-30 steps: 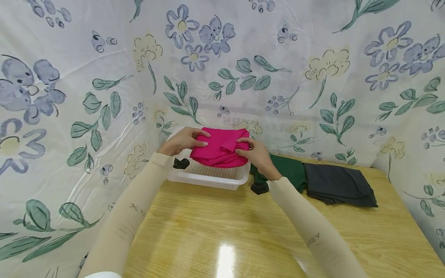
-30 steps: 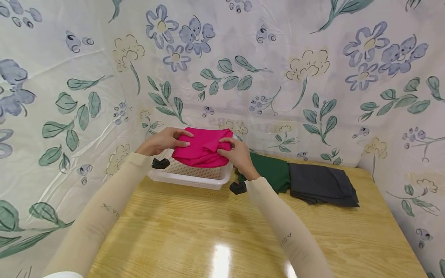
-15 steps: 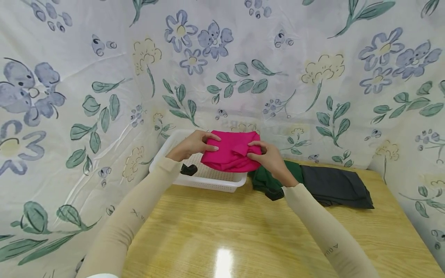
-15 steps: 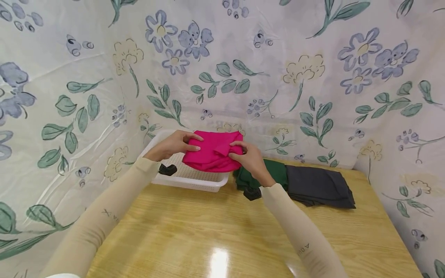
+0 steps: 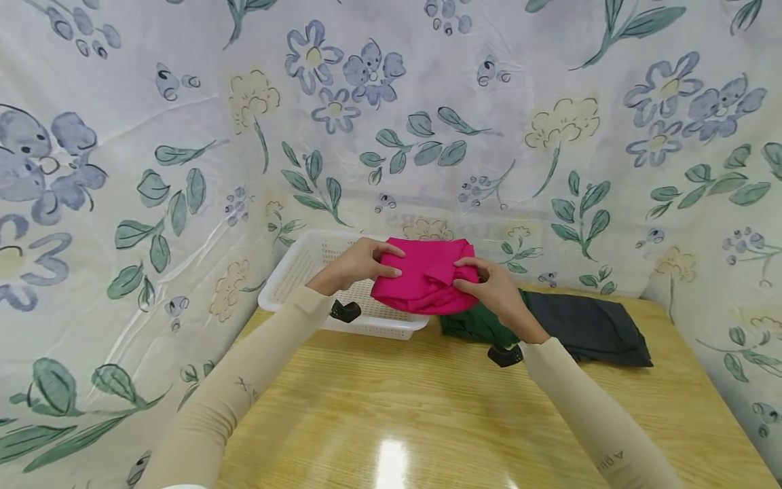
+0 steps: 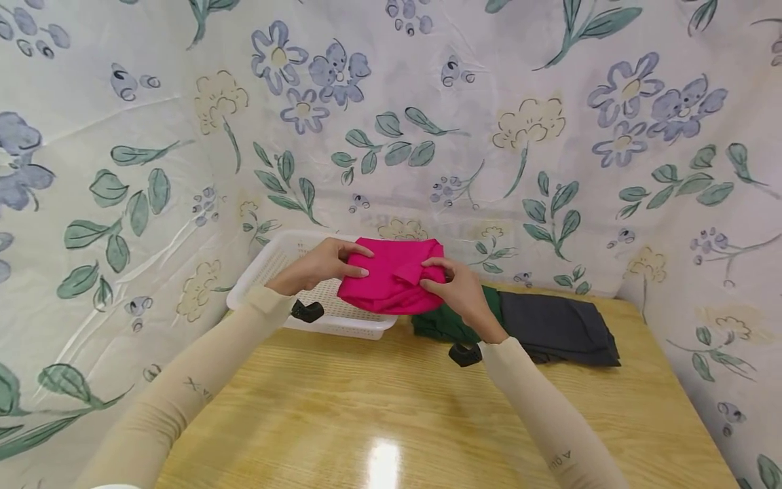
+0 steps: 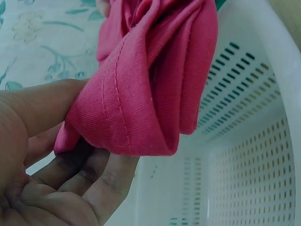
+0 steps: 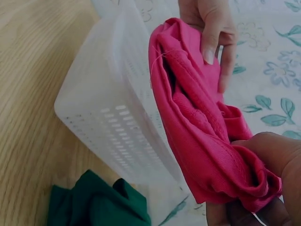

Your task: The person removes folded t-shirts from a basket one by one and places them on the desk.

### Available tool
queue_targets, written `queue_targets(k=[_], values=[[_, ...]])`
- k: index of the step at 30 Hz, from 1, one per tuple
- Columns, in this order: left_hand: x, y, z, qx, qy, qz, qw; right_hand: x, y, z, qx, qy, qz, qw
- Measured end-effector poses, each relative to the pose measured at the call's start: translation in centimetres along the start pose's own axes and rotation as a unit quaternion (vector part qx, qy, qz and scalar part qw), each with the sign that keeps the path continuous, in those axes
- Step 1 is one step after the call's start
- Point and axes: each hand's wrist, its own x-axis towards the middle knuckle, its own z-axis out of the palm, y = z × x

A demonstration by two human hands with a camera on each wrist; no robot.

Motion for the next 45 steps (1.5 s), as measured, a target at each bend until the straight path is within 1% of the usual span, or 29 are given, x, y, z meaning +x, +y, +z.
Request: queue_targets(k=[3,6,10,15,20,24,30,36,41,45], values=[[-0.1,0.3,0.8,0.001,-0.005,0.004,1.0000,-0.5,0.3,-0.6,-0.015,0.004,0.004,1.000],[0.0,0.5,1.6,0.008,-0.009,0.012,0.9999,-1.2,0.6,-1.3,-0.019,0.006,0.011,1.000],[0.2,0.7,2.7,0.025,-0.017,0.024,0.9993,-2.1,1.0,-2.2,-0.028,0.010,0.016,0.999],[0.4,1.0,4.0,0.039,-0.027,0.039,0.9981,-3.1,1.5,-3.3,-0.059,0.021,0.013,0.998],[0.5,1.3,5.2,0.059,-0.034,0.053,0.9962,-4.1,2.2,-4.4,-0.081,0.023,0.003,0.996],[0.7,1.4,6.4,0.065,-0.040,0.066,0.9949,-4.9,2.6,-5.2,-0.095,0.030,0.008,0.995],[1.1,1.5,7.9,0.075,-0.043,0.071,0.9937,-6.2,3.2,-6.1,-0.093,0.038,0.028,0.995],[0.9,1.7,9.3,0.088,-0.047,0.071,0.9925,-7.5,4.1,-6.7,-0.087,0.040,0.038,0.995],[0.9,1.9,10.5,0.094,-0.064,0.090,0.9894,-8.6,4.6,-7.3,-0.080,0.050,0.043,0.995],[1.1,1.7,11.5,0.096,-0.075,0.099,0.9876,-9.6,5.2,-7.6,-0.077,0.058,0.047,0.994]])
